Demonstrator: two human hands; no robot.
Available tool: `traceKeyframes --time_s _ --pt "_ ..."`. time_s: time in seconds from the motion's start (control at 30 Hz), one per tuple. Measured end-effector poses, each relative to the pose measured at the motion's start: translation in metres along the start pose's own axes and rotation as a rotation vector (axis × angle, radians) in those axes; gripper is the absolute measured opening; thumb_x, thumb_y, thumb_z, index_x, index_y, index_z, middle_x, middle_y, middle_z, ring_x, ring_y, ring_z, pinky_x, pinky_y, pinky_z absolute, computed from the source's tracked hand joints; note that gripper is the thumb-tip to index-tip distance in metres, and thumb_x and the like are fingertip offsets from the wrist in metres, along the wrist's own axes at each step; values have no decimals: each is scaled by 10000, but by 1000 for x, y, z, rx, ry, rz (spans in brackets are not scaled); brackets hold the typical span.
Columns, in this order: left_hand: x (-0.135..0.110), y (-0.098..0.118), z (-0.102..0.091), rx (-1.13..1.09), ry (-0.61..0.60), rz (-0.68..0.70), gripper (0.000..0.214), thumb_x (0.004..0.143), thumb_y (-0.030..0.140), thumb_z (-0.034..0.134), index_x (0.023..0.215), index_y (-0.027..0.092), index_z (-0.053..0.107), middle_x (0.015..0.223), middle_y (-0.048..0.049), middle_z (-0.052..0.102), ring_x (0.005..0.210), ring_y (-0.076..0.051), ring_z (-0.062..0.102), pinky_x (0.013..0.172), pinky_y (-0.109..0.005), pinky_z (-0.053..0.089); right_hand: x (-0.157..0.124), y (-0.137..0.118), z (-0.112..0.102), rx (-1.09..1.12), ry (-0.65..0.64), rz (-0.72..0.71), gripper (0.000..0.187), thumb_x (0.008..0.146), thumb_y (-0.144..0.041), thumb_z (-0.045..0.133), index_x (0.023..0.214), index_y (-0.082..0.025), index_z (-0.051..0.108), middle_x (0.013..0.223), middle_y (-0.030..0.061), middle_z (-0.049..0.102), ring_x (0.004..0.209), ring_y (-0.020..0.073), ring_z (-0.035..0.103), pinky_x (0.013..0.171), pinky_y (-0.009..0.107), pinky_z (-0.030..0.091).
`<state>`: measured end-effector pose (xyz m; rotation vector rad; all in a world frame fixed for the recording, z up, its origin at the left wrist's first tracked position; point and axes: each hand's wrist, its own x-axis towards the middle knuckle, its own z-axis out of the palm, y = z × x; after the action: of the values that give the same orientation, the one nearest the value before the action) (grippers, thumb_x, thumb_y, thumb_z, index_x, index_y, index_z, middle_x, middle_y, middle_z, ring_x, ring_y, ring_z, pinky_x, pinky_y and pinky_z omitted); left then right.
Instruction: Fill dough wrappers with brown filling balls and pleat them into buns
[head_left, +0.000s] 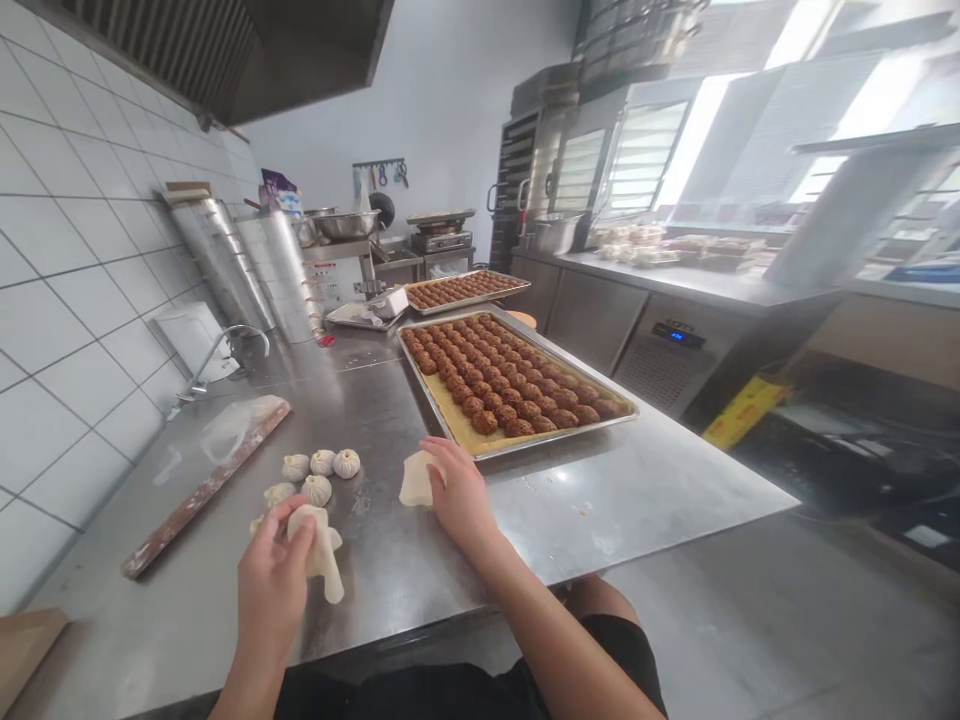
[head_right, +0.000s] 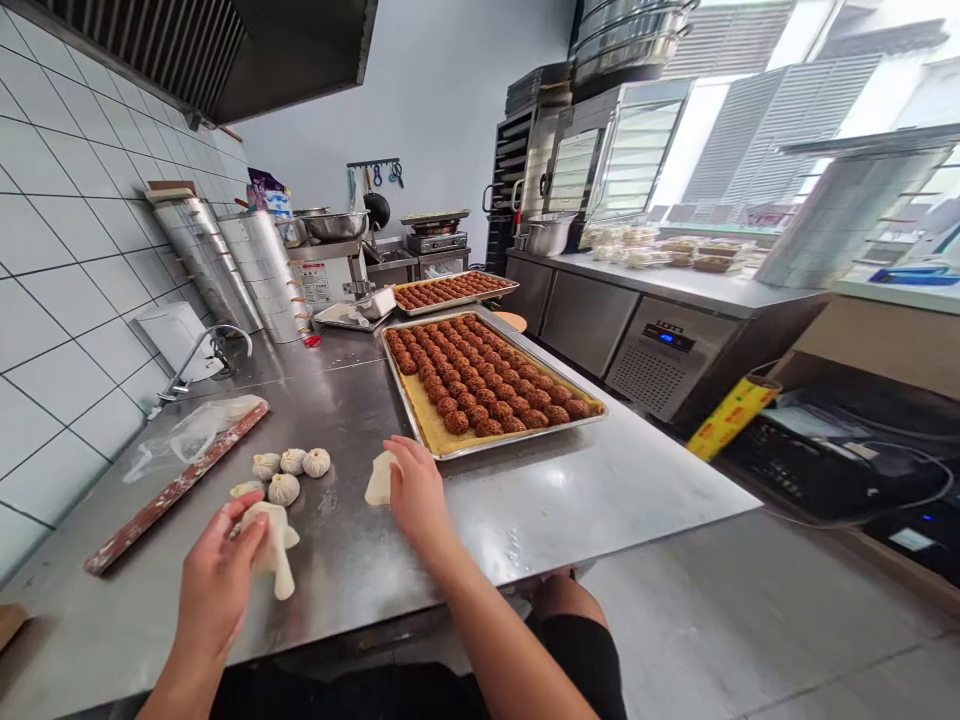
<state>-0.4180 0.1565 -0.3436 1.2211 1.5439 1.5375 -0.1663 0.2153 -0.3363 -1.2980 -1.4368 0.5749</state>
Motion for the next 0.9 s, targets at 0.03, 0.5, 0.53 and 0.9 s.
traceKeyframes --time_s 0.03,0.5,0.53,0.9 --pt "-2 6 -1 69 -70 -7 518 857 565 711 1227 204 667 1097 -89 749 876 -231 726 717 -307 588 -3 -7 1 -15 -20 -57 274 926 -199 576 1141 -226 744 1356 101 686 1359 284 534 1219 512 357" --pt "-31 1 19 424 -269 154 344 960 548 556 1016 249 716 1029 -55 762 849 -230 718 748 -322 567 -87 -26 31 484 -337 534 441 904 -577 600 755 -168 669 659 -1 617 615 142 503 586 258 327" --pt "-36 1 21 412 -263 149 346 964 549 550 1028 249 709 1053 -58 758 840 -227 719 740 -319 569 -86 -28 29 386 -318 476 481 931 -588 553 700 -174 632 633 -3 587 609 145 485 578 267 311" --pt "-31 -30 25 589 -226 236 289 1017 398 498 1178 226 666 1202 -107 702 943 -256 725 821 -416 601 -40 -3 18 -209 -381 155 225 991 -294 530 1075 -211 721 954 75 779 873 251 702 771 329 442"
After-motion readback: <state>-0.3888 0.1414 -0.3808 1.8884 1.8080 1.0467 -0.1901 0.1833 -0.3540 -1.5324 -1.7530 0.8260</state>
